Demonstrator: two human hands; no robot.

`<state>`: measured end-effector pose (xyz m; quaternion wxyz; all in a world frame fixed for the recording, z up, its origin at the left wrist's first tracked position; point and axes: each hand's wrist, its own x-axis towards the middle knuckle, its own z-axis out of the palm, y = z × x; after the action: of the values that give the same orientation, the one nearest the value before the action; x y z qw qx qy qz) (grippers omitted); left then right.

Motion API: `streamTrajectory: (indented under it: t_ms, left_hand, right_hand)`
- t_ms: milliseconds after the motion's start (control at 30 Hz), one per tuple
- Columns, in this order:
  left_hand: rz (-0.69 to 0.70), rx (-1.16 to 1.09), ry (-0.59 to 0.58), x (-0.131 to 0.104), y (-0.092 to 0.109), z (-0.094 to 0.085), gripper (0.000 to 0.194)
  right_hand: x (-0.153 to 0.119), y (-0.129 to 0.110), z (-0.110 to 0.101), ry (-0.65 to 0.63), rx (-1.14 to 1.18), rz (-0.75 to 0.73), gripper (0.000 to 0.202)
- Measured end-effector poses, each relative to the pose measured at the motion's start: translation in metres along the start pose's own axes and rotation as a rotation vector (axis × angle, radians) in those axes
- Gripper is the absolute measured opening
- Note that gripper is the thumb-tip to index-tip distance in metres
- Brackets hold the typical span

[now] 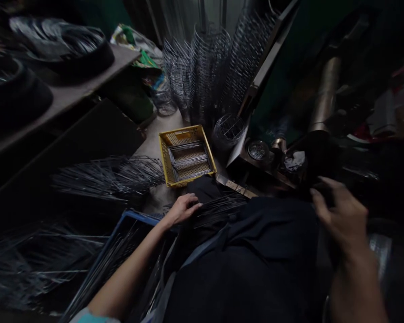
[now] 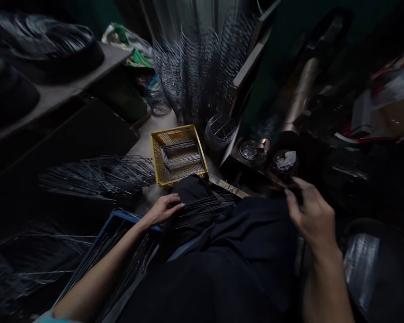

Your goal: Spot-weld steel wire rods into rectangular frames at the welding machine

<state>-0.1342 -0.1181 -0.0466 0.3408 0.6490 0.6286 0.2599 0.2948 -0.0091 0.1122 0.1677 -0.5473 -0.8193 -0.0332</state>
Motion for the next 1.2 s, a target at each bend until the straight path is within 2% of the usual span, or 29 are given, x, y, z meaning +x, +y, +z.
streamTrajectory:
  t_ms: [100, 200, 300, 400, 533, 633, 700, 867, 933, 1000, 1067, 1200]
  left_hand:
    - [0.0, -0.021, -0.089, 0.005, 0.002, -0.008, 0.039]
    - [-0.002, -0.03, -0.166, 0.014, 0.003, -0.016, 0.042]
    - [-0.001, -0.014, -0.212, 0.023, 0.006, -0.022, 0.043]
    - [0.0, 0.02, -0.236, 0.034, 0.01, -0.027, 0.045]
    - [-0.002, 0.054, -0.265, 0.047, 0.014, -0.035, 0.046]
    - [-0.004, 0.077, -0.27, 0.056, 0.015, -0.042, 0.047]
    - [0.0, 0.103, -0.261, 0.062, 0.016, -0.044, 0.046]
    - [0.012, 0.279, -0.254, 0.076, 0.019, -0.035, 0.041]
    - [0.005, 0.387, -0.241, 0.079, 0.024, -0.029, 0.036]
    - [-0.002, 0.487, -0.22, 0.081, 0.03, -0.027, 0.032]
    - [0.006, 0.565, -0.204, 0.086, 0.035, -0.028, 0.025]
    - [0.065, 0.649, -0.213, 0.101, 0.042, -0.032, 0.025]
  right_hand:
    - [-0.009, 0.027, 0.019, -0.01, 0.009, 0.038, 0.041]
    - [-0.026, 0.057, 0.035, -0.104, -0.054, 0.151, 0.043]
    - [-0.038, 0.076, 0.046, -0.164, -0.099, 0.234, 0.044]
    - [-0.042, 0.081, 0.058, -0.206, -0.087, 0.261, 0.046]
    - [-0.037, 0.07, 0.081, -0.275, -0.012, 0.205, 0.043]
    - [-0.028, 0.044, 0.104, -0.306, 0.072, 0.097, 0.037]
    - [-0.02, 0.014, 0.123, -0.328, 0.143, 0.002, 0.033]
    - [0.001, -0.099, 0.169, -0.47, 0.503, -0.33, 0.028]
    - [0.001, -0.143, 0.181, -0.492, 0.636, -0.455, 0.037]
    - [-0.007, -0.174, 0.189, -0.484, 0.697, -0.532, 0.04]
    - [-0.018, -0.191, 0.197, -0.451, 0.722, -0.546, 0.034]
    - [-0.034, -0.195, 0.215, -0.441, 0.805, -0.593, 0.026]
